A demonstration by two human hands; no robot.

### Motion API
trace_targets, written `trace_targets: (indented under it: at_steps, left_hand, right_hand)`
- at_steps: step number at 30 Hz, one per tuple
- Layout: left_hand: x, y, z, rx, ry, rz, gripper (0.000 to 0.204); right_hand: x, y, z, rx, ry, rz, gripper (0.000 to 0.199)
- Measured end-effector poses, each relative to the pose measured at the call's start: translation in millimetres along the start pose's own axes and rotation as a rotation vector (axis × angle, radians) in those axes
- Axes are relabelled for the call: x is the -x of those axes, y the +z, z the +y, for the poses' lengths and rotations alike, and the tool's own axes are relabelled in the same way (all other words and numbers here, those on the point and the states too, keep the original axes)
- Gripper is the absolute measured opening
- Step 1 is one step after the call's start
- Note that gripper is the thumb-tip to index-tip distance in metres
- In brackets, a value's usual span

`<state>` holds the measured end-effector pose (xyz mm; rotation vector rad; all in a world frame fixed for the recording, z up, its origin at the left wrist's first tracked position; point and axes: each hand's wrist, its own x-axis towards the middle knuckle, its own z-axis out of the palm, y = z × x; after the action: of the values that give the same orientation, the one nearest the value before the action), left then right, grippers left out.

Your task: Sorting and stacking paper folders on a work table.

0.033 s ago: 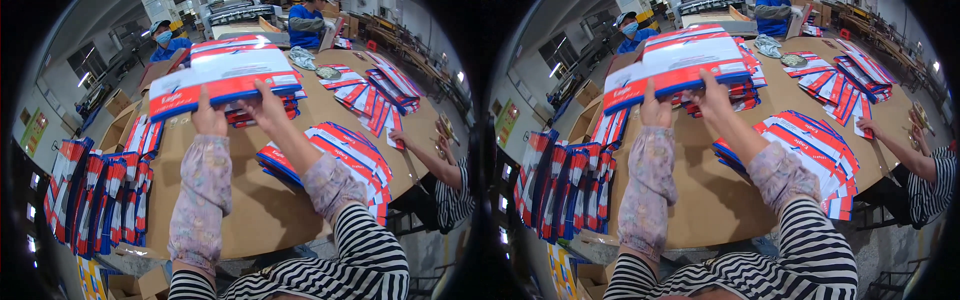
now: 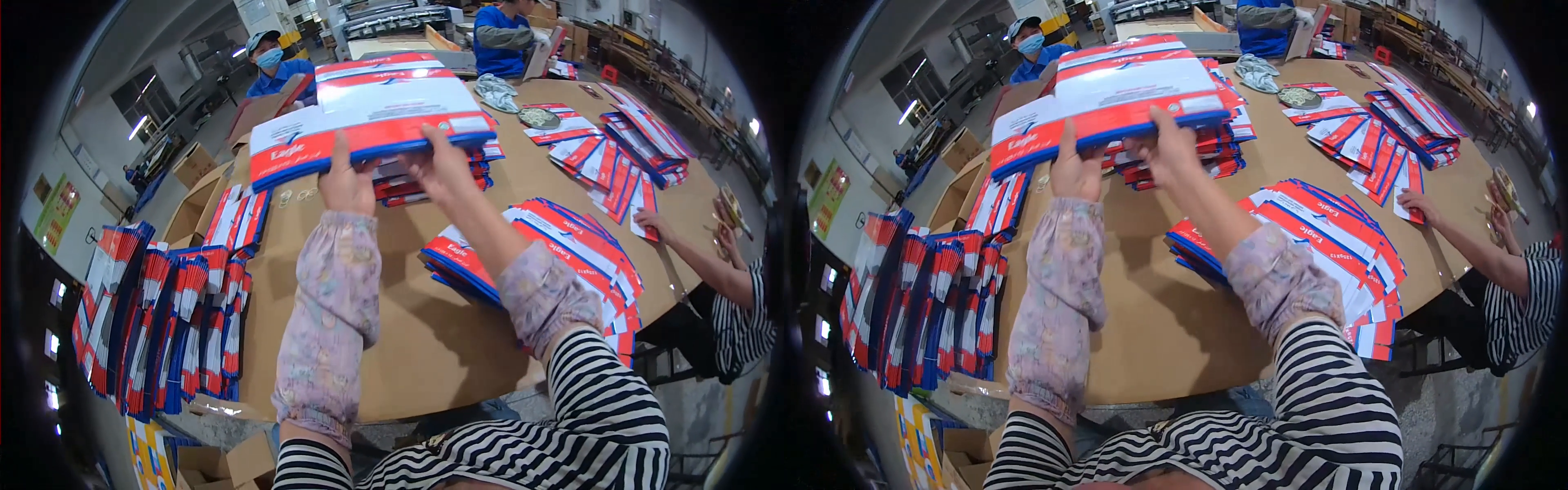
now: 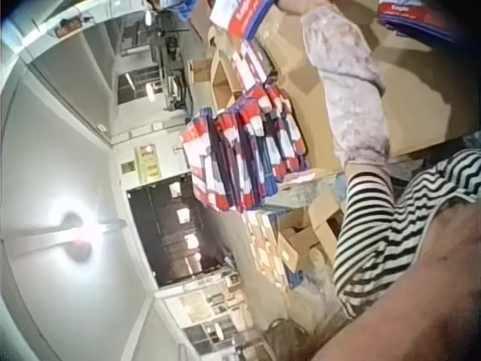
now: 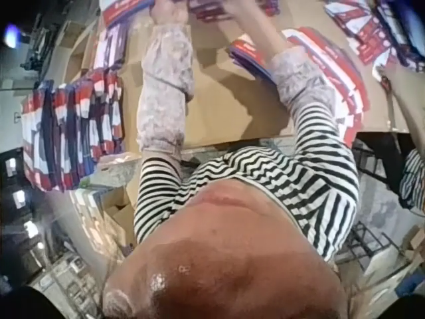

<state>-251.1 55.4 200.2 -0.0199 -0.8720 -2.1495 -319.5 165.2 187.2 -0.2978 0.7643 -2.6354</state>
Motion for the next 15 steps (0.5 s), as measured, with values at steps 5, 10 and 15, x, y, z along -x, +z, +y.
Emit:
trace_targets:
  at_steps: [5, 10, 15]
  left_hand:
    - [16, -1, 26, -0.166, -0.565, -0.329, 0.047]
    - [106, 24, 122, -0.255, -0.212, -0.963, 0.083]
    - [119, 7, 120, -0.043, -0.093, -1.077, 0.082]
  right_hand:
    - [-60, 2, -34, 0.104, -0.156, 0.015, 0.019]
    - [-134, -1, -30, 0.090, -0.182, 0.100, 0.024]
    - [-206, -89, -30, 0.233, -0.146, 0.510, 0.039]
